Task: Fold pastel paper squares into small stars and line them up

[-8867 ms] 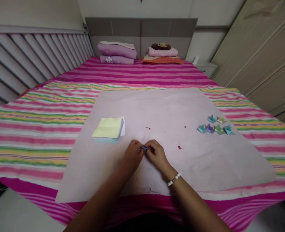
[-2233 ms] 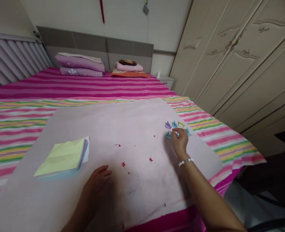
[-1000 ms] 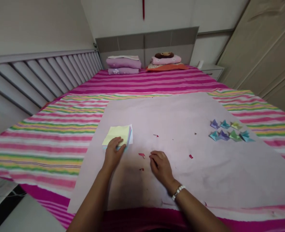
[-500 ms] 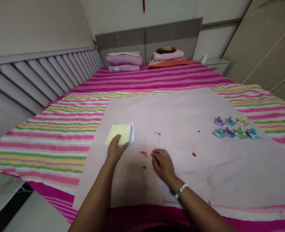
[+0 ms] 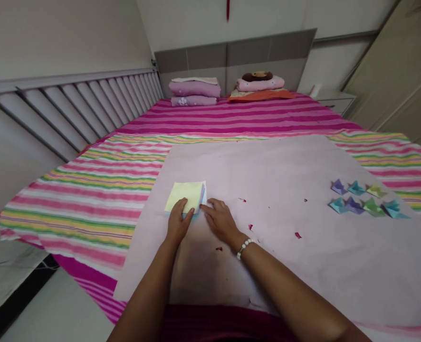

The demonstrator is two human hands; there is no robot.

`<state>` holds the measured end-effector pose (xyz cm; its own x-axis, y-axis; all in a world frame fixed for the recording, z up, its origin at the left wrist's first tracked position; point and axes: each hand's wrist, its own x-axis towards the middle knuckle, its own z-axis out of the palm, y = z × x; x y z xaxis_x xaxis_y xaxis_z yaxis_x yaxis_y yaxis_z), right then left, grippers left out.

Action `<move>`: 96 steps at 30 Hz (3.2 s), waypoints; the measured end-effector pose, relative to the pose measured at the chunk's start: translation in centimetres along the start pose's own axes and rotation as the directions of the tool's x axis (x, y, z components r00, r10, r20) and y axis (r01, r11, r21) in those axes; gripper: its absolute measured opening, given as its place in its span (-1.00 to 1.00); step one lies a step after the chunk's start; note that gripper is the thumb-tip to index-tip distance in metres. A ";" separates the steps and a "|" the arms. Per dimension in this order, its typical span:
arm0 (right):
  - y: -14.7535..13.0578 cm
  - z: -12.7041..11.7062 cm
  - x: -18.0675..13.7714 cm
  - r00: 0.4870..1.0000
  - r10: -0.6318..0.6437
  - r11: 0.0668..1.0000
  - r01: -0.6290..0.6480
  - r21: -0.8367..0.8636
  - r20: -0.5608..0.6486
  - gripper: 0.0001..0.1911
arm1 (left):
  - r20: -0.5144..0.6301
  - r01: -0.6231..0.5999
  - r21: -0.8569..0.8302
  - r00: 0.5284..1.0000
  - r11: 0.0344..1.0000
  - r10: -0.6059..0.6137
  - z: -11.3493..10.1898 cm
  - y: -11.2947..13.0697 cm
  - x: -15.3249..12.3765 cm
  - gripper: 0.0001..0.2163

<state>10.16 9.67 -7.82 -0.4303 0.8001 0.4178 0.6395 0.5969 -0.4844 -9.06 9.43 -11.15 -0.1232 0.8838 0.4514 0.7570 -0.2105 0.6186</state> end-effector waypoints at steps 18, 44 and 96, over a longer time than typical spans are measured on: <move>-0.4 1.1 0.9 0.996 -0.043 0.965 0.061 -0.255 0.075 -0.65 | 0.007 -0.043 0.014 0.999 0.999 0.043 0.1 0.5 -0.1 -0.52; -1.4 -1.2 -0.8 0.944 0.330 0.611 -0.231 0.757 0.020 -0.46 | 0.073 -0.209 0.093 0.977 0.973 0.202 -2.7 7.6 -1.5 -0.66; -1.2 -10.0 -9.9 0.761 0.643 0.155 -0.242 0.958 0.088 -0.80 | 0.497 0.555 -0.656 0.828 0.512 -0.260 -3.9 14.3 -5.5 -0.83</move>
<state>19.96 0.47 -3.69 0.0282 0.9977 -0.0613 -0.4067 -0.0446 -0.9125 -0.09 -0.02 -2.28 0.0198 0.9941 -0.1071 -0.1021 0.1086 0.9888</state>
